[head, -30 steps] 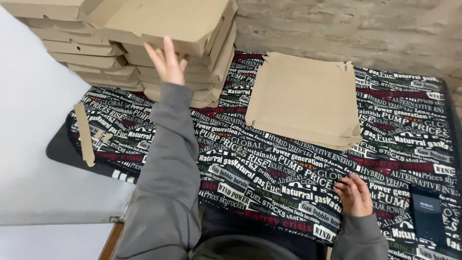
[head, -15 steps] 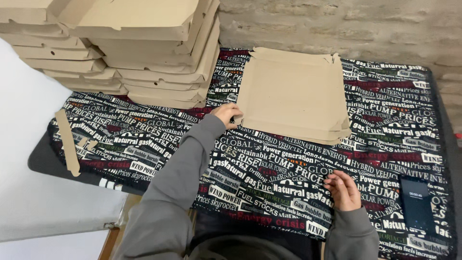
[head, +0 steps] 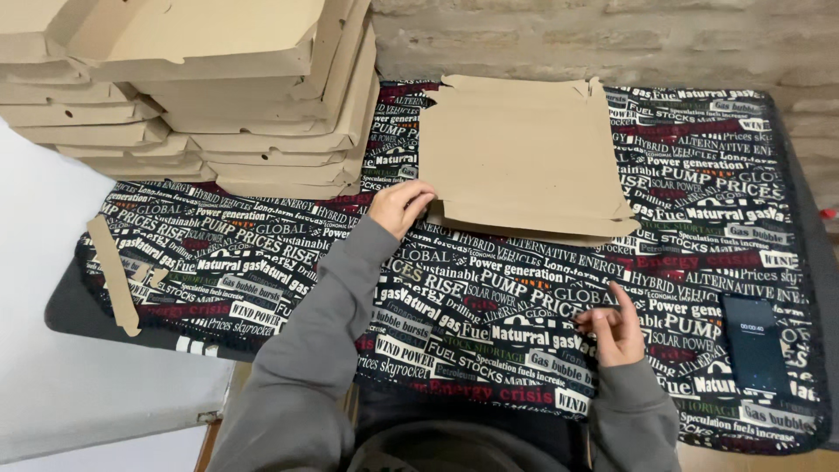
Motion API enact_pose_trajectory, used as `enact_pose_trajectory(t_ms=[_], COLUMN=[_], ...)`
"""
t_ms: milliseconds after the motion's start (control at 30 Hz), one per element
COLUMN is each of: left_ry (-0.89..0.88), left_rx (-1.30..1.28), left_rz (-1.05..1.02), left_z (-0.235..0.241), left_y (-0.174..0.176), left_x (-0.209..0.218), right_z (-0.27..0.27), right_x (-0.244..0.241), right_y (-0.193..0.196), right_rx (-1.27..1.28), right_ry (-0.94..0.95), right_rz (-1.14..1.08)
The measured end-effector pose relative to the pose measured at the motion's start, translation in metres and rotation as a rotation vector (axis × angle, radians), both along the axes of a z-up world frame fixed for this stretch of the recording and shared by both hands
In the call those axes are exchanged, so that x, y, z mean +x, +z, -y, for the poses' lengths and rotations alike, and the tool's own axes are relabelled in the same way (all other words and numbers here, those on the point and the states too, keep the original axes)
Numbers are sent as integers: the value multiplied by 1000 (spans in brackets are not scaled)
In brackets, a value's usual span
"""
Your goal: The person assembles flat cardboard pizza boxes by folding the side flaps and interlocking the tabs to form a closed box. They repeat this process for multiple boxes, stacking the finished ones on the left side of the table.
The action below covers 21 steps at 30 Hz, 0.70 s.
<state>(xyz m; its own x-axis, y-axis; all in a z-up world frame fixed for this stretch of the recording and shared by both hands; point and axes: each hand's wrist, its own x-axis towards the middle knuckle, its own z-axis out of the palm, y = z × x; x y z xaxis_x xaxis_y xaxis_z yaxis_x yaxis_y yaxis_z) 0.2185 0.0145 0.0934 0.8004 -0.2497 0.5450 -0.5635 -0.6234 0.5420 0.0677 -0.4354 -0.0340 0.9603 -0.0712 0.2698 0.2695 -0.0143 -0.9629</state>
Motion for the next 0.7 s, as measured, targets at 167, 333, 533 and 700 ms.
enact_pose_trajectory(t_ms=[167,333,533,700], left_ry=[-28,-103,-146,-42], left_rx=[-233,-425,-456,-401], left_rz=[-23,-149,-144,-76], left_z=[16,22,22,23], left_y=[0,-4,-14,-24], left_x=[-77,-153,-199,-195], right_z=[-34,-26,-30,-29], right_x=[-10,4,3,-4], right_y=[73,50,38,33], right_rx=[-285,-499,-717,-848], right_ry=[-97,-218,-372,-275], right_rz=[109,154,256,182])
